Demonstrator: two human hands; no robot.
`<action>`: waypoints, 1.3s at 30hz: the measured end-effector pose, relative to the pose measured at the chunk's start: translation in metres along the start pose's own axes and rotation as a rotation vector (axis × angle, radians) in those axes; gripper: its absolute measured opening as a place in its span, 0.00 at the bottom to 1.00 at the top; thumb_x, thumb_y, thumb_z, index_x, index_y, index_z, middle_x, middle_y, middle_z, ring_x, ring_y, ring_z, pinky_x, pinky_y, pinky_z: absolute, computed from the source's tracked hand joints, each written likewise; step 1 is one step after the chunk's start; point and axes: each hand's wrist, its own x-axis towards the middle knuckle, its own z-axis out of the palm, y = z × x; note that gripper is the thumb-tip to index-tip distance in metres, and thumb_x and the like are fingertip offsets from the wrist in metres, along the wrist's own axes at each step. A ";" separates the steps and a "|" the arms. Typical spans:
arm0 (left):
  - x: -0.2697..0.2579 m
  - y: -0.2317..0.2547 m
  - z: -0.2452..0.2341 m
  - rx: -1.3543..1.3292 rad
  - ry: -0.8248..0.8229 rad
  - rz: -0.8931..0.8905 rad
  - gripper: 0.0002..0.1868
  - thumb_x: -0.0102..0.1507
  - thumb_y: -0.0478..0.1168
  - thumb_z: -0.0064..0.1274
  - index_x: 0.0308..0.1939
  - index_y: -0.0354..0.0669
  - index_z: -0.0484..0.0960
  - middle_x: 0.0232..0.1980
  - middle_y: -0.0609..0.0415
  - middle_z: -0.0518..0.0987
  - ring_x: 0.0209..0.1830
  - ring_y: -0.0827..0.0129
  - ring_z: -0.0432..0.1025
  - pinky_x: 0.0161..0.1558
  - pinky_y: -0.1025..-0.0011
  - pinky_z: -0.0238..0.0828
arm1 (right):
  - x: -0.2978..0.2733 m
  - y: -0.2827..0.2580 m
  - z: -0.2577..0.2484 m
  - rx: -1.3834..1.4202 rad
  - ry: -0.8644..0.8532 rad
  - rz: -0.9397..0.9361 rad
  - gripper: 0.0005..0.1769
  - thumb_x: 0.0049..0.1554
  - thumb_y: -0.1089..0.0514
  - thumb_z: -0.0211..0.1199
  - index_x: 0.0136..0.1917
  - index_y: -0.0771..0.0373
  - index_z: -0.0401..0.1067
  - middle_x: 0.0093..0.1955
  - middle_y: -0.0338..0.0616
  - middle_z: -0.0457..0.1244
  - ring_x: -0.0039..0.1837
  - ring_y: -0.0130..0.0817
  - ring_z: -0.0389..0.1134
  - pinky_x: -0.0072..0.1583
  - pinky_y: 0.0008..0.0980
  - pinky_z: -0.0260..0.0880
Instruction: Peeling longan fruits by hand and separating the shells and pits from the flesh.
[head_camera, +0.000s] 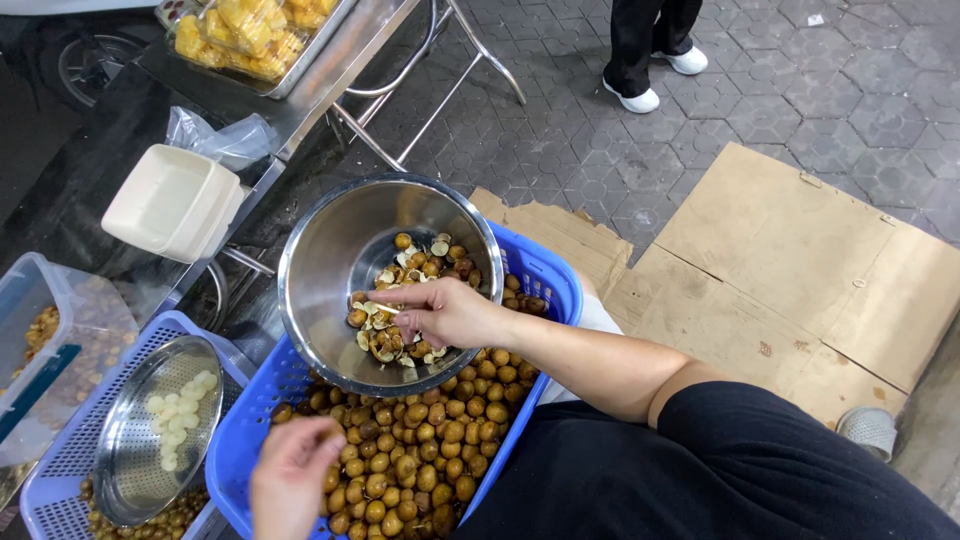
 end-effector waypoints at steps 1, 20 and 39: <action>0.005 0.020 -0.001 -0.001 0.003 0.000 0.15 0.58 0.29 0.62 0.50 0.35 0.83 0.50 0.48 0.82 0.47 0.64 0.79 0.52 0.66 0.78 | -0.002 -0.005 0.005 -0.002 -0.003 0.000 0.26 0.67 0.62 0.56 0.76 0.47 0.66 0.38 0.35 0.67 0.32 0.15 0.56 0.35 0.19 0.61; 0.069 0.138 0.072 -0.631 0.255 0.316 0.21 0.62 0.19 0.57 0.60 0.24 0.76 0.56 0.43 0.80 0.50 0.66 0.79 0.55 0.69 0.81 | -0.012 -0.013 0.003 0.032 -0.112 -0.045 0.25 0.68 0.61 0.56 0.77 0.48 0.65 0.39 0.34 0.65 0.42 0.15 0.62 0.45 0.21 0.66; 0.065 0.131 0.101 -0.531 0.516 0.429 0.17 0.67 0.21 0.56 0.59 0.26 0.73 0.52 0.45 0.80 0.47 0.70 0.77 0.50 0.75 0.78 | -0.006 -0.021 0.036 0.425 0.060 0.015 0.21 0.65 0.65 0.58 0.70 0.58 0.73 0.35 0.36 0.67 0.31 0.15 0.55 0.31 0.17 0.52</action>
